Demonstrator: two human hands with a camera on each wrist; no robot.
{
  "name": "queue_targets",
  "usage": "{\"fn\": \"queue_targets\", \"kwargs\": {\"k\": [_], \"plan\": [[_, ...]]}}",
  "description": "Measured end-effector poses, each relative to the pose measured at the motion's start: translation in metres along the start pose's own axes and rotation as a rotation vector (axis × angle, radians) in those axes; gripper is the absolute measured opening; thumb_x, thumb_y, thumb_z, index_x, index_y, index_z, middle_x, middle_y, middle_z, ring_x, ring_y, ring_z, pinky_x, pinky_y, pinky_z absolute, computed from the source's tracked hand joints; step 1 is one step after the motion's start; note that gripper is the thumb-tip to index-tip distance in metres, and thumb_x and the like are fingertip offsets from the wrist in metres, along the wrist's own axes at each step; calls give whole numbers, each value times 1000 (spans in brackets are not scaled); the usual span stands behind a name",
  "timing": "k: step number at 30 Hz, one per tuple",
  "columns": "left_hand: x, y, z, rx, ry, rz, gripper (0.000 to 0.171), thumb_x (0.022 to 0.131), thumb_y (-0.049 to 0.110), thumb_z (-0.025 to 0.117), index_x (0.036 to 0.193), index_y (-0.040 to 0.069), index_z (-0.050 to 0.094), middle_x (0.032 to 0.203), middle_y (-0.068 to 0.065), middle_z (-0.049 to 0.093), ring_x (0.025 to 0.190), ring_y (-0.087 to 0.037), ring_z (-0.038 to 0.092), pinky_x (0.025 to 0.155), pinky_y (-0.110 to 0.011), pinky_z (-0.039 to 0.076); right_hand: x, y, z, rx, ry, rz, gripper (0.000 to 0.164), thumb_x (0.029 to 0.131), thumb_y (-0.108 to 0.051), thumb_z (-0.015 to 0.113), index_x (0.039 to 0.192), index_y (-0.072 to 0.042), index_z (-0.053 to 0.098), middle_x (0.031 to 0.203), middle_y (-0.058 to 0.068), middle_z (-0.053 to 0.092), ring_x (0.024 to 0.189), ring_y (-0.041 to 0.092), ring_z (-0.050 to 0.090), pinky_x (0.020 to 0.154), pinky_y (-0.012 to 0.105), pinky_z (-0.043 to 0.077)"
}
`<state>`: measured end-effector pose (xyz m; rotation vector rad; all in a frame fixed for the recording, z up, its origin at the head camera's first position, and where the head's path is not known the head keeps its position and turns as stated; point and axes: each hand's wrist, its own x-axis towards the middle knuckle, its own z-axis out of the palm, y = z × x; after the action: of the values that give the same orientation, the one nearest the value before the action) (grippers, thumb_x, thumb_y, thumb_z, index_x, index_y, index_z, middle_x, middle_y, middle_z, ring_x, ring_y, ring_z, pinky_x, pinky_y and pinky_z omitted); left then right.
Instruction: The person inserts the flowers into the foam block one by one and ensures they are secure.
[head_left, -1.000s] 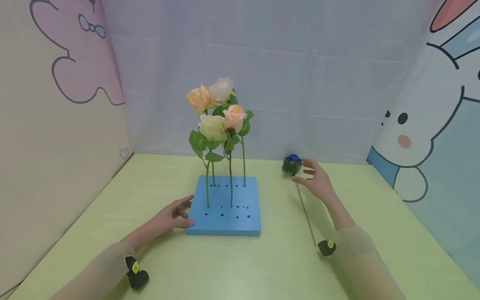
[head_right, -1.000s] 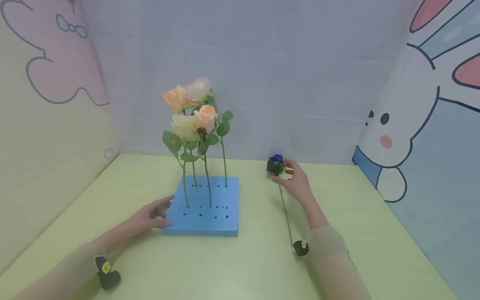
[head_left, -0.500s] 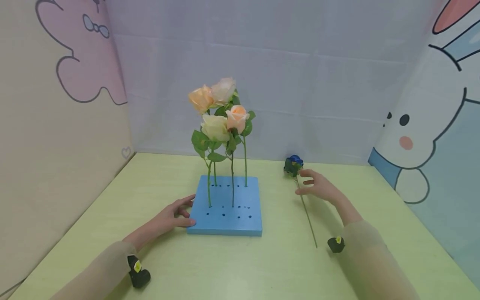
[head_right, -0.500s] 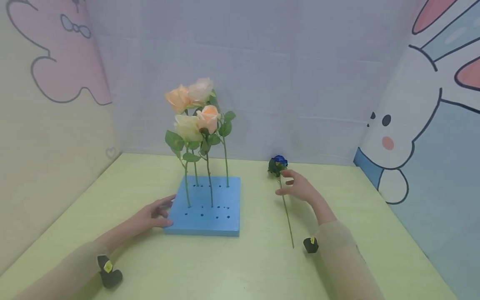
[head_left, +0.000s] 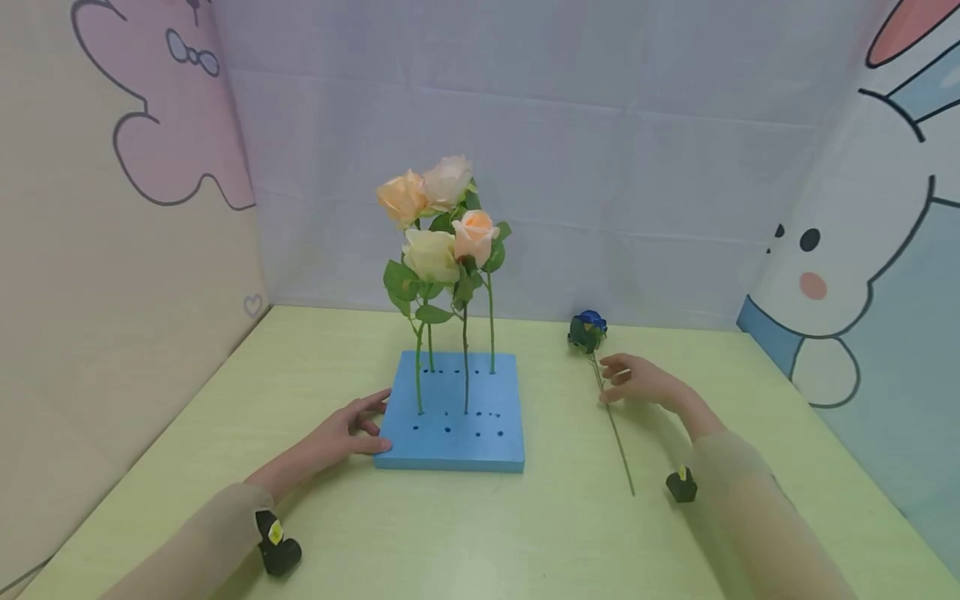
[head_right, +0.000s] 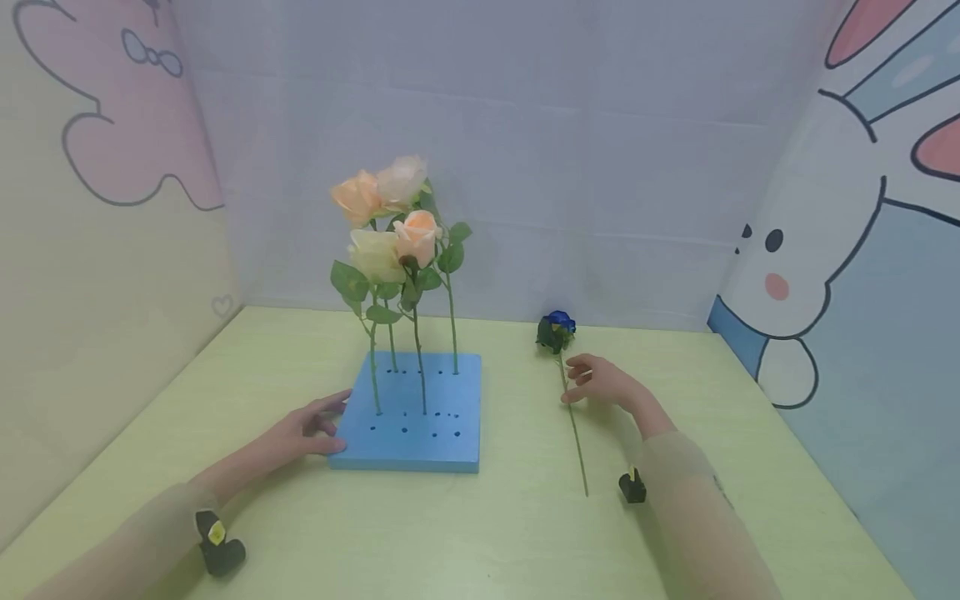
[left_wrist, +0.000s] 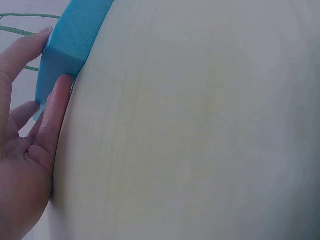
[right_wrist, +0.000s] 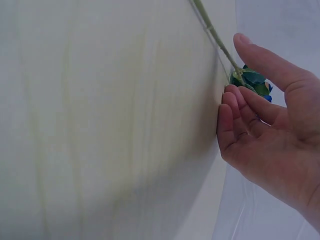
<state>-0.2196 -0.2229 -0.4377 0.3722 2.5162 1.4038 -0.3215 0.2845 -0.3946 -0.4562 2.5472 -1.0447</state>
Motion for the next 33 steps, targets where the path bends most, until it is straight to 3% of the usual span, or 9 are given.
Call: {"fn": "queue_targets", "kwargs": {"k": [10,24,33], "plan": [[1,-2,0,-9,-4,7,87,86,31,76,157,15,27,146,-18,44,108,-21,52,87,-33,45,0,5,1,2,-34,-9,73,85,-21,78,142,7,43,122,21,57,109,25,55,92,29,44],[-1,1,-1,-22,-15,17,87,87,28,76,157,13,26,147,-20,43,109,-23,51,88,-34,45,-6,-4,8,36,-38,-11,54,88,-13,73,132,9,50,97,10,66,82,11,57,75,25,47],[-1,0,0,-2,-2,-16,87,86,32,76,157,17,27,148,-18,43,111,-23,52,88,-34,44,2,-5,15,-9,55,6,43,88,-9,70,124,9,56,86,9,67,70,10,60,67,26,50]]}}
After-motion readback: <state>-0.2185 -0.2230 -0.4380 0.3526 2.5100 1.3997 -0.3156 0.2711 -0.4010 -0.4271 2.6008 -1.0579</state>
